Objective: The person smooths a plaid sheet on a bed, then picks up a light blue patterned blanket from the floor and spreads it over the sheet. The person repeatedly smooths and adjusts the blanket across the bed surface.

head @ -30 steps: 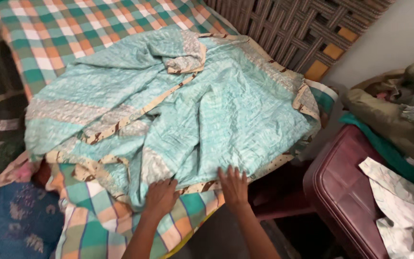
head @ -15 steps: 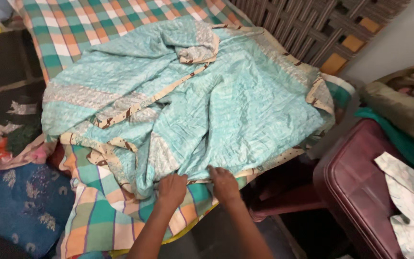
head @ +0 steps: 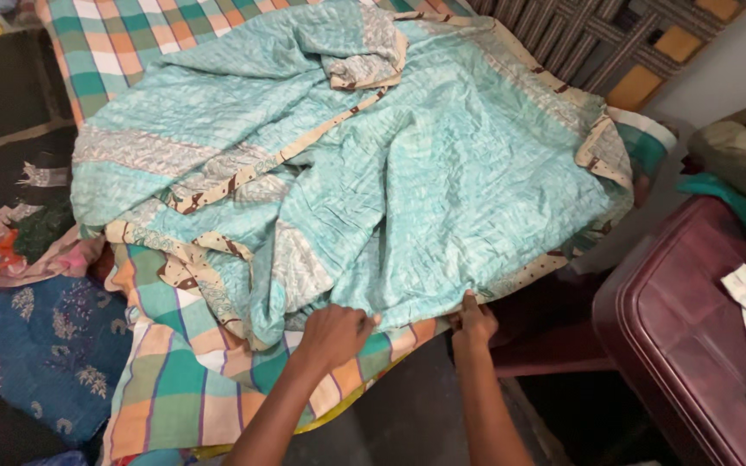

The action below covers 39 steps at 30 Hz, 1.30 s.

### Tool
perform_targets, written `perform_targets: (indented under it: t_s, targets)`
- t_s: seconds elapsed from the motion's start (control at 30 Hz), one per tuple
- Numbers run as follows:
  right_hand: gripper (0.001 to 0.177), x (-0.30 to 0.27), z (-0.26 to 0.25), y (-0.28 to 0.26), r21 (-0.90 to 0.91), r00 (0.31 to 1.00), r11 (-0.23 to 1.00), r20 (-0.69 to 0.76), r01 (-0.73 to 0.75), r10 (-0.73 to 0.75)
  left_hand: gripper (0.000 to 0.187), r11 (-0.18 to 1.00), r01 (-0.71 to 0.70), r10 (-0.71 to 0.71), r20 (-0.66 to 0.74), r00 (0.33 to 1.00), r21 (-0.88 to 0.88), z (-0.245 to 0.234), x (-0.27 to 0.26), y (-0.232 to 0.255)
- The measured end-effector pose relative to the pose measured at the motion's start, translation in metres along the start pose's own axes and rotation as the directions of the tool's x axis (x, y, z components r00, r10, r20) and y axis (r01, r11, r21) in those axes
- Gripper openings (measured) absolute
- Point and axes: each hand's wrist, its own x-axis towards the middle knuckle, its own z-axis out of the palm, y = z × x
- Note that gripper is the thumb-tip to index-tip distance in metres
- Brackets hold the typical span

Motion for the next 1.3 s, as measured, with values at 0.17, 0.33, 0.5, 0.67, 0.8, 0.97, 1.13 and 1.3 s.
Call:
perform_targets:
  t_s: [0.17, 0.33, 0.5, 0.67, 0.8, 0.97, 1.13, 1.3]
  targets:
    - [0.018, -0.011, -0.04, 0.01, 0.054, 0.963, 0.978, -0.17, -0.203, 0.209, 0.039, 0.981, 0.192, -0.193, -0.014, 0.981, -0.035, 0.01, 0.035, -0.01]
    - [0.037, -0.04, -0.031, -0.014, -0.522, 0.903, 0.839, -0.272, 0.151, -0.332, 0.024, 0.991, 0.121, -0.128, -0.137, 0.982, -0.059, 0.047, 0.078, -0.022]
    - [0.046, -0.1, 0.038, -0.101, -0.806, 0.761, 0.401, 0.09, 0.435, -0.643, 0.019, 0.913, -0.068, -0.091, -0.361, 0.928, -0.403, 0.078, 0.156, -0.036]
    - [0.062, -0.101, 0.126, -0.109, -0.833, 0.665, -0.009, 0.448, 0.553, -0.597, 0.033, 0.88, -0.038, -0.127, -0.312, 0.941, -0.474, 0.091, 0.191, -0.055]
    - [0.071, -0.086, 0.165, -0.086, -0.877, 0.803, -0.085, 0.47, 0.474, -0.366, 0.05, 0.98, 0.025, -0.082, -0.282, 0.956, -0.199, 0.079, 0.205, -0.055]
    - [0.061, -0.083, 0.153, -0.061, -0.87, 0.706, -0.197, 0.484, 0.452, -0.517, 0.07, 0.969, 0.057, 0.023, -0.318, 0.948, 0.24, 0.041, 0.2, -0.115]
    - [0.047, -0.095, 0.159, -0.067, -0.887, 0.703, -0.162, 0.443, 0.432, -0.556, 0.055, 0.906, 0.151, -0.009, -0.337, 0.941, 0.395, 0.0, 0.177, -0.163]
    - [0.042, -0.097, 0.162, -0.07, -0.881, 0.649, -0.172, 0.446, 0.441, -0.617, 0.032, 0.865, 0.236, -0.243, -0.04, 0.969, 0.443, 0.004, 0.212, -0.135]
